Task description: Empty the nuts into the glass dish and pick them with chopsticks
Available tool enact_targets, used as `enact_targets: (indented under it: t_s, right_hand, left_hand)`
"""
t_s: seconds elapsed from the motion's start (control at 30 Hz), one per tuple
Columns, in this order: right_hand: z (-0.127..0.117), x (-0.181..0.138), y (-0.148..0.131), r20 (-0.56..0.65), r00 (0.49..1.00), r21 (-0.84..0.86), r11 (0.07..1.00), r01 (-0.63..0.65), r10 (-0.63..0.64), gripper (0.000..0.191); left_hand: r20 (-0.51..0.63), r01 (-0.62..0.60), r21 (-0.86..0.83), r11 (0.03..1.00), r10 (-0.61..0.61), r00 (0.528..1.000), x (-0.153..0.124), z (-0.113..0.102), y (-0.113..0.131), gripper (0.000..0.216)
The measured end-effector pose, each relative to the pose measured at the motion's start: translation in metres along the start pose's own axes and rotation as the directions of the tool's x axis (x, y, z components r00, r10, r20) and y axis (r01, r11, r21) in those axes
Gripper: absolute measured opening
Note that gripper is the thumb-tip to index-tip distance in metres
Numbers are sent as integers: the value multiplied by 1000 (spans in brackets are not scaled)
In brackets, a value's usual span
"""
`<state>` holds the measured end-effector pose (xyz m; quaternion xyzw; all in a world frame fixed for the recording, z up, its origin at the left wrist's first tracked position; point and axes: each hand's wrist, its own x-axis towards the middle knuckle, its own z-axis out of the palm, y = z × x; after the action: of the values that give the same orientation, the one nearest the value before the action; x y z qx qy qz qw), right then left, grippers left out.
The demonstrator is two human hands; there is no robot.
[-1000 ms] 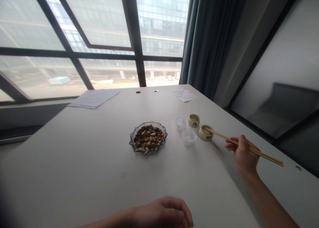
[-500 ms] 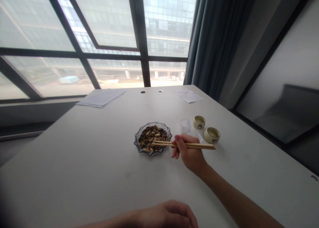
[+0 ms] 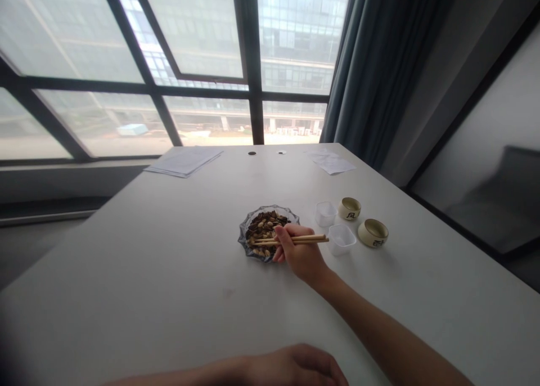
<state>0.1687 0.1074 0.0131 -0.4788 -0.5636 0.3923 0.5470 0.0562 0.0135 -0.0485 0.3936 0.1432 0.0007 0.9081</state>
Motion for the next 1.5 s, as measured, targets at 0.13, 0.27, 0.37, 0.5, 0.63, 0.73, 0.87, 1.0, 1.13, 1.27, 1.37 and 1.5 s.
enact_targets:
  t_s: [0.13, 0.27, 0.37, 0.5, 0.63, 0.73, 0.87, 1.0, 1.13, 1.27, 1.37, 1.5]
  right_hand:
    - [2, -2, 3, -51, 999, 14, 1000, 16, -15, 45]
    - [0, -3, 0, -86, 996, 22, 1000, -7, 9, 46]
    - [-4, -3, -4, -98, 995, 22, 1000, -19, 21, 47]
    - [-7, -4, -6, -72, 997, 23, 1000, -12, 14, 47]
    - [-6, -3, -3, -26, 999, 10, 999, -41, 41, 47]
    - [-3, -2, 1, -17, 998, -1, 998, -57, 57, 47]
    - [0, -3, 6, -51, 998, -5, 999, -33, 33, 48]
    - [5, -5, 7, -123, 992, 15, 1000, -15, 16, 51]
    - [6, -6, 5, -187, 982, 40, 999, -4, 11, 53]
    - [6, -5, 2, -246, 969, 88, 996, -7, 29, 55]
    - [2, -3, -1, -308, 951, 135, 991, 8, 34, 55]
    - [-19, -5, -14, -400, 916, 177, 983, 55, 21, 54]
  left_hand:
    - [-11, 1, 9, 1000, 0, 1000, 0, 0, 1, 51]
    - [-43, 19, 38, 999, -17, 999, 1, 0, 0, 53]
    - [-43, 29, 36, 999, -27, 999, 2, -1, -1, 56]
    - [-40, 13, 22, 1000, -12, 999, 4, -2, -1, 55]
    - [-38, 3, 14, 1000, -3, 999, 3, -3, -3, 54]
    - [-21, -13, 19, 1000, 14, 1000, 3, -4, -4, 53]
    - [3, -14, 21, 1000, 14, 1000, 3, -5, -5, 52]
    - [-24, 11, 32, 999, -10, 1000, 4, -6, -6, 56]
    - [-17, 1, 42, 999, 0, 1000, 4, -4, -5, 55]
    - [-12, -4, 48, 999, 5, 1000, 2, 0, -1, 52]
    - [-22, 8, 55, 998, -7, 1000, 1, 1, 1, 52]
    - [-50, 11, 54, 998, -9, 999, 0, 3, 3, 54]
